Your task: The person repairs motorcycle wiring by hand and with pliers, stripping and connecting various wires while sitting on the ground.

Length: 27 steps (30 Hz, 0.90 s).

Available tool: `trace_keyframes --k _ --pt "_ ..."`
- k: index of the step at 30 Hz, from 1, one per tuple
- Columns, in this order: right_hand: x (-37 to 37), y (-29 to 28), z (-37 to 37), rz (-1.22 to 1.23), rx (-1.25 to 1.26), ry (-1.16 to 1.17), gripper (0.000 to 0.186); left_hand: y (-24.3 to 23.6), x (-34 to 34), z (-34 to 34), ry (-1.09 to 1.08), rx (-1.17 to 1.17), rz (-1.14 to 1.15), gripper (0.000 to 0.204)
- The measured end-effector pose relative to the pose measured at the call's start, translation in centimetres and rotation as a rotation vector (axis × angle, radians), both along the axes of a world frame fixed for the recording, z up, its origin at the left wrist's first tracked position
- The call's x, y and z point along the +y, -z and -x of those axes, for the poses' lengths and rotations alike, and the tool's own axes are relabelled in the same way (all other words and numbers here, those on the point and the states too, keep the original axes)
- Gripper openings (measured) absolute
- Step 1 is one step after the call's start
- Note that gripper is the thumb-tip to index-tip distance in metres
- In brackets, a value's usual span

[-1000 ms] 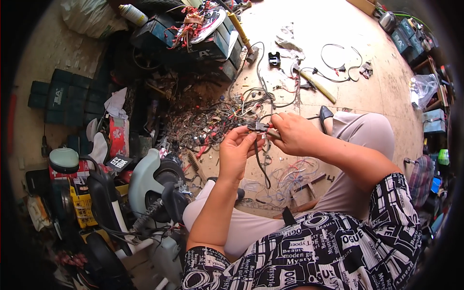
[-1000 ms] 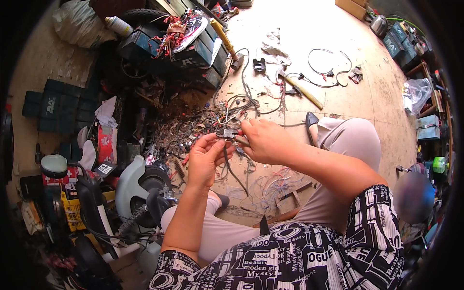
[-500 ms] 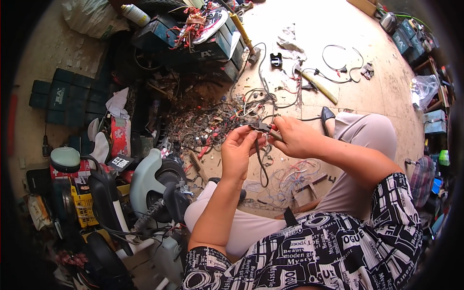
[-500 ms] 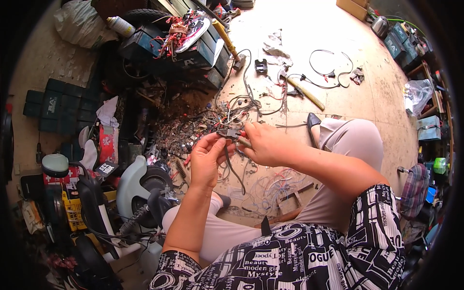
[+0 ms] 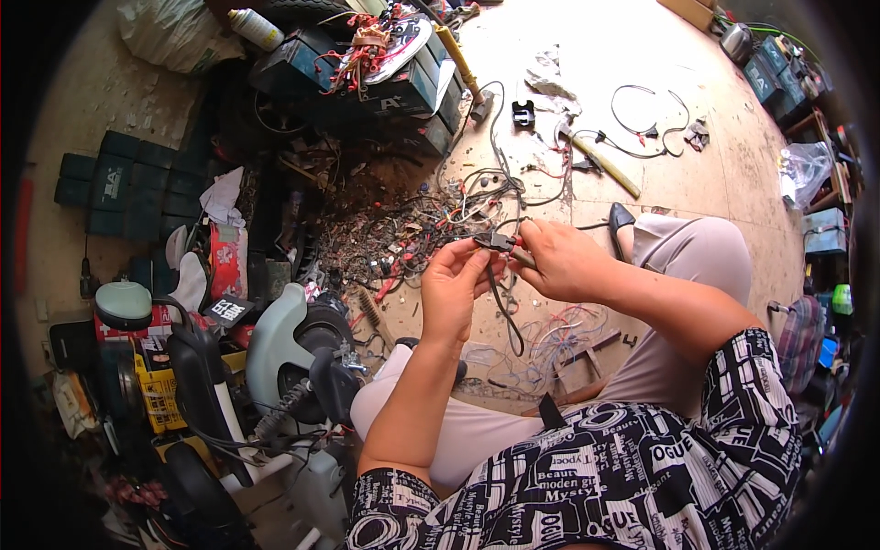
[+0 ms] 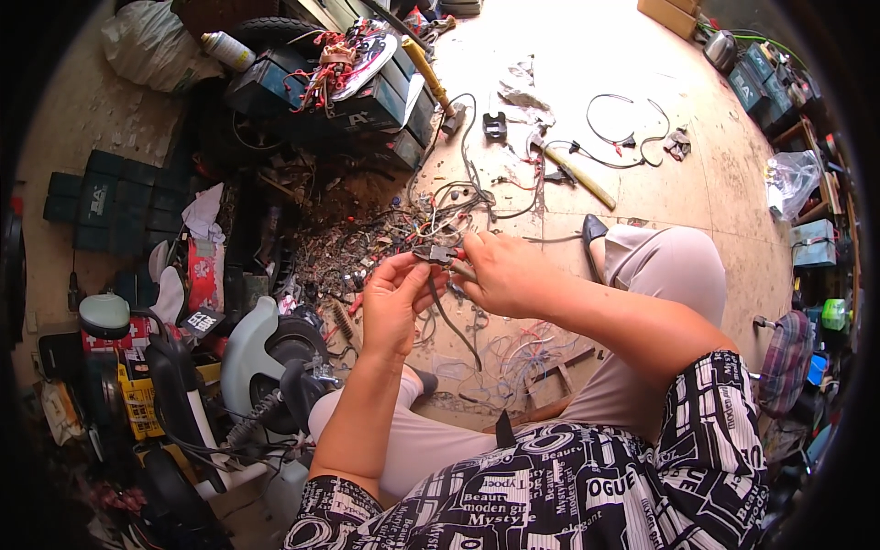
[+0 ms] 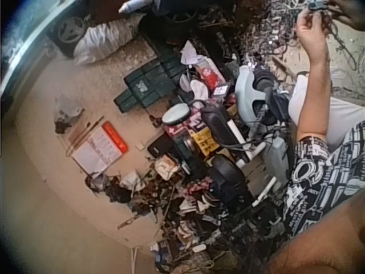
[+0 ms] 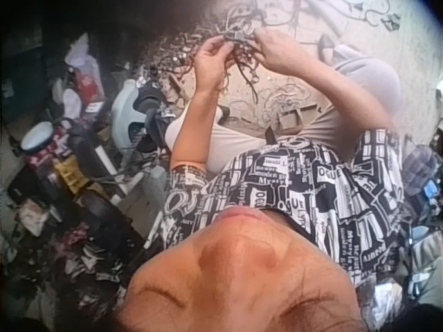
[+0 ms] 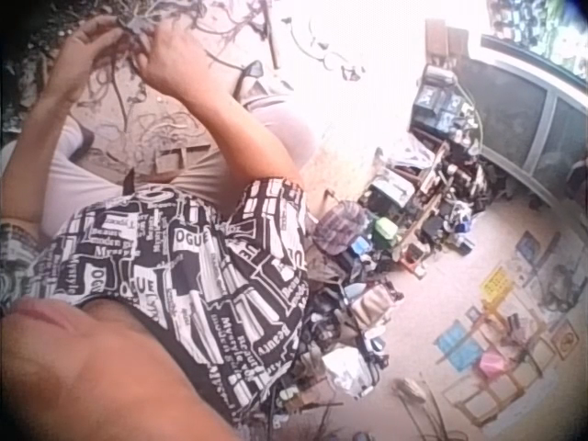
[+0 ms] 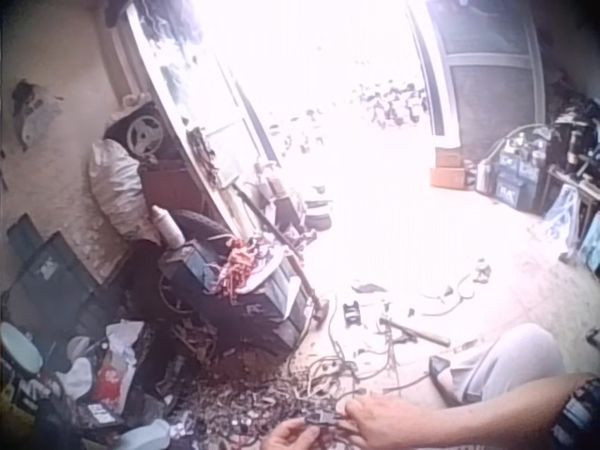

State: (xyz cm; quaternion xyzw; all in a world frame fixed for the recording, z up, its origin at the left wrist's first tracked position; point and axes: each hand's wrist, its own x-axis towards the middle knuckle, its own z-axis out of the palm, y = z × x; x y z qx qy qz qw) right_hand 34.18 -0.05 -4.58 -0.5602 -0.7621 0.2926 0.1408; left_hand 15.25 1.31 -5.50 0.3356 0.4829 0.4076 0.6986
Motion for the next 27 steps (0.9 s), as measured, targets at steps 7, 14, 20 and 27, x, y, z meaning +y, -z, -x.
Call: trace_keyframes --k 7,14,20,27 --pt "-0.1 -0.2 0.1 0.025 0.026 0.02 0.035 -0.6 -0.2 -0.4 -0.015 -0.044 0.048 0.016" --pt "-0.1 0.6 0.4 0.034 0.038 0.045 0.034 -0.5 -0.5 -0.3 -0.04 -0.071 0.092 0.014" --pt "0.0 0.0 -0.1 0.125 0.006 -0.003 0.033 -1.2 -0.5 0.9 0.088 0.039 0.101 0.014" --pt "-0.8 -0.6 -1.2 0.185 -0.116 -0.113 0.032 -2.0 0.1 2.7 0.359 0.245 0.101 0.011"
